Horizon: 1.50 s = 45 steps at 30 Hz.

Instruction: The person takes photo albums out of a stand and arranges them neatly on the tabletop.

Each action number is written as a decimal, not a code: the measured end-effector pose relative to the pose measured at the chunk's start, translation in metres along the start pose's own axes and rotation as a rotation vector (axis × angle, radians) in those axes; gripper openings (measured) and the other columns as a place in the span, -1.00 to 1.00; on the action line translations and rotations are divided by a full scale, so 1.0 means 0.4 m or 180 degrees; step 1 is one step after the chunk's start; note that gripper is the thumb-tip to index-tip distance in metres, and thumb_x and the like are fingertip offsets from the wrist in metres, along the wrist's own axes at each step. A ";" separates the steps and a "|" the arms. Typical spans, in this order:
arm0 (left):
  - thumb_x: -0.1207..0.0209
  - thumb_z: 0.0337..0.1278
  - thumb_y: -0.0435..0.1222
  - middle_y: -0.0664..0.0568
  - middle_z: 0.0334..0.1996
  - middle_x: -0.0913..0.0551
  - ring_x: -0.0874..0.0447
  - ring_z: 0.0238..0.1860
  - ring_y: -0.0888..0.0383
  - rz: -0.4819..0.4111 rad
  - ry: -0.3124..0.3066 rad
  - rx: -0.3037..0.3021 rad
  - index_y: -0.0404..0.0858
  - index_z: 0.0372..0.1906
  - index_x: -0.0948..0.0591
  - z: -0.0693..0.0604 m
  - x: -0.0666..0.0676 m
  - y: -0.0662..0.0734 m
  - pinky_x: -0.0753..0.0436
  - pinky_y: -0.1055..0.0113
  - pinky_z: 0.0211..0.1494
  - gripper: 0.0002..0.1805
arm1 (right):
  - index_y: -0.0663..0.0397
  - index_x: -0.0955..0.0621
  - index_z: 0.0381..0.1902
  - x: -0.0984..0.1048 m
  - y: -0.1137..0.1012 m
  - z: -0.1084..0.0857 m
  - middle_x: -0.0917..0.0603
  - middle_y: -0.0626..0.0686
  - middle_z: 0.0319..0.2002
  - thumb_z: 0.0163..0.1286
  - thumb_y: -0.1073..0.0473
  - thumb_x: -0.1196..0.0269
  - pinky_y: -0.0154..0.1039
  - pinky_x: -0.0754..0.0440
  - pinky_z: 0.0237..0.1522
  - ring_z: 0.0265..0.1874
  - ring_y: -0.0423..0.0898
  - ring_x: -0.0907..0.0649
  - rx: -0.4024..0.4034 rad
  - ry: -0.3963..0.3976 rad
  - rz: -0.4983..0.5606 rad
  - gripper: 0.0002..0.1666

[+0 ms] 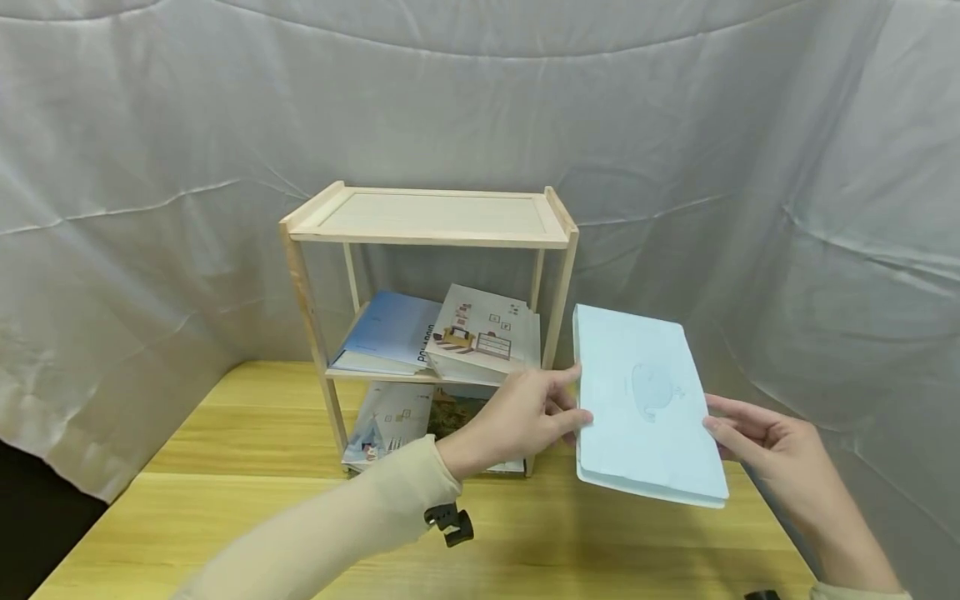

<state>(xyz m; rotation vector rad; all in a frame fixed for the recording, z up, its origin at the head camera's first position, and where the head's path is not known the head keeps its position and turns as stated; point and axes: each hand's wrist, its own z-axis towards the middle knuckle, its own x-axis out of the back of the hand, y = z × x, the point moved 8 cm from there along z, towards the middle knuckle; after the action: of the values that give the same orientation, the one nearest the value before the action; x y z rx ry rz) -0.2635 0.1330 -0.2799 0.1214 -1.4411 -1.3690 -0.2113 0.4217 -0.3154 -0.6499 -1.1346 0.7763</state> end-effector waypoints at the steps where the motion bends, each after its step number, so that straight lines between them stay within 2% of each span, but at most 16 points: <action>1: -0.31 0.52 -0.24 0.18 -0.45 -0.82 -0.67 -0.59 0.41 -0.0044 0.0006 0.0036 -0.31 0.60 -0.38 -0.002 -0.005 -0.009 -0.35 0.52 -0.58 -0.31 | 0.04 -0.69 0.37 -0.006 0.006 0.000 -0.86 -0.34 -0.12 0.59 0.27 -0.31 -0.51 -0.71 -0.19 -0.23 -0.42 -0.77 0.0000 -0.0028 -0.0017 -0.56; 5: -0.33 0.50 -0.24 0.23 -0.47 -0.80 -0.66 -0.60 0.43 -0.0181 0.0028 0.0172 -0.28 0.61 -0.38 -0.011 -0.027 -0.047 -0.39 0.52 -0.59 -0.29 | 0.08 -0.67 0.38 -0.032 0.037 0.001 -0.87 -0.33 -0.11 0.61 0.24 -0.30 -0.44 -0.74 -0.20 -0.26 -0.34 -0.80 -0.0089 -0.0184 -0.0041 -0.56; 12: -0.37 0.45 -0.27 0.11 -0.48 -0.80 -0.61 -0.65 0.42 -0.0208 0.0085 0.0333 -0.34 0.59 -0.40 -0.018 -0.066 -0.094 -0.37 0.53 -0.61 -0.28 | 0.13 -0.64 0.40 -0.062 0.089 -0.003 -0.85 -0.34 -0.03 0.63 0.14 -0.28 -0.38 -0.78 -0.15 -0.17 -0.29 -0.84 -0.0345 -0.0403 -0.0032 -0.53; 19: -0.38 0.42 -0.32 0.24 -0.56 -0.71 -0.73 -0.63 0.24 -0.0449 0.0134 0.0581 -0.32 0.60 -0.38 -0.030 -0.113 -0.143 -0.63 0.52 -0.54 -0.26 | 0.13 -0.67 0.35 -0.095 0.129 -0.010 -0.86 -0.27 -0.08 0.66 0.17 -0.24 -0.30 -0.83 -0.13 -0.16 -0.29 -0.83 -0.0485 -0.0637 0.0152 -0.60; 22: -0.39 0.42 -0.30 0.29 -0.57 -0.69 -0.75 -0.61 0.23 -0.0406 0.0144 0.0660 -0.28 0.59 -0.40 -0.034 -0.130 -0.159 -0.54 0.54 -0.58 -0.27 | 0.11 -0.68 0.32 -0.107 0.145 -0.018 -0.86 -0.25 -0.10 0.66 0.22 -0.22 -0.29 -0.84 -0.13 -0.16 -0.27 -0.83 -0.0468 -0.0713 0.0165 -0.64; 25: -0.39 0.41 -0.29 0.30 -0.58 -0.69 -0.75 -0.61 0.24 -0.0373 0.0126 0.0706 -0.27 0.59 -0.41 -0.038 -0.144 -0.173 -0.51 0.54 -0.58 -0.27 | 0.17 -0.67 0.31 -0.116 0.159 -0.024 -0.86 -0.25 -0.10 0.66 0.25 -0.21 -0.29 -0.83 -0.14 -0.17 -0.27 -0.83 -0.0460 -0.0774 0.0139 -0.64; 32: -0.39 0.42 -0.28 0.28 -0.60 -0.70 -0.69 -0.66 0.32 -0.0307 0.0123 0.0753 -0.28 0.59 -0.41 -0.041 -0.167 -0.203 -0.52 0.53 -0.55 -0.28 | 0.50 -0.56 0.35 -0.137 0.178 -0.026 -0.85 -0.27 -0.09 0.65 0.24 -0.24 -0.30 -0.84 -0.13 -0.16 -0.29 -0.82 -0.0510 -0.0836 0.0089 -0.51; 37: -0.38 0.42 -0.29 0.28 -0.61 -0.70 -0.59 -0.72 0.41 -0.0306 0.0129 0.0777 -0.30 0.58 -0.42 -0.037 -0.189 -0.217 -0.55 0.53 -0.57 -0.29 | 0.54 -0.55 0.36 -0.140 0.210 -0.027 -0.84 -0.32 -0.10 0.64 0.23 -0.26 -0.31 -0.83 -0.15 -0.17 -0.34 -0.80 -0.0631 -0.0823 0.0068 -0.48; 45: -0.38 0.41 -0.32 0.27 -0.56 -0.68 -0.61 -0.68 0.38 -0.0323 0.0060 0.0945 -0.28 0.60 -0.40 -0.023 -0.245 -0.238 -0.56 0.53 -0.56 -0.26 | 0.58 -0.50 0.39 -0.140 0.275 -0.037 -0.83 -0.37 -0.09 0.62 0.20 -0.28 -0.36 -0.82 -0.15 -0.17 -0.42 -0.77 -0.0856 -0.0837 -0.0004 -0.41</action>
<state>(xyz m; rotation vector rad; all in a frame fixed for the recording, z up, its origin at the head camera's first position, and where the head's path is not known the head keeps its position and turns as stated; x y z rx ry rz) -0.2711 0.1633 -0.4134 0.4030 -1.6337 -1.2229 -0.2324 0.4391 -0.4367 -0.7864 -1.4966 0.7285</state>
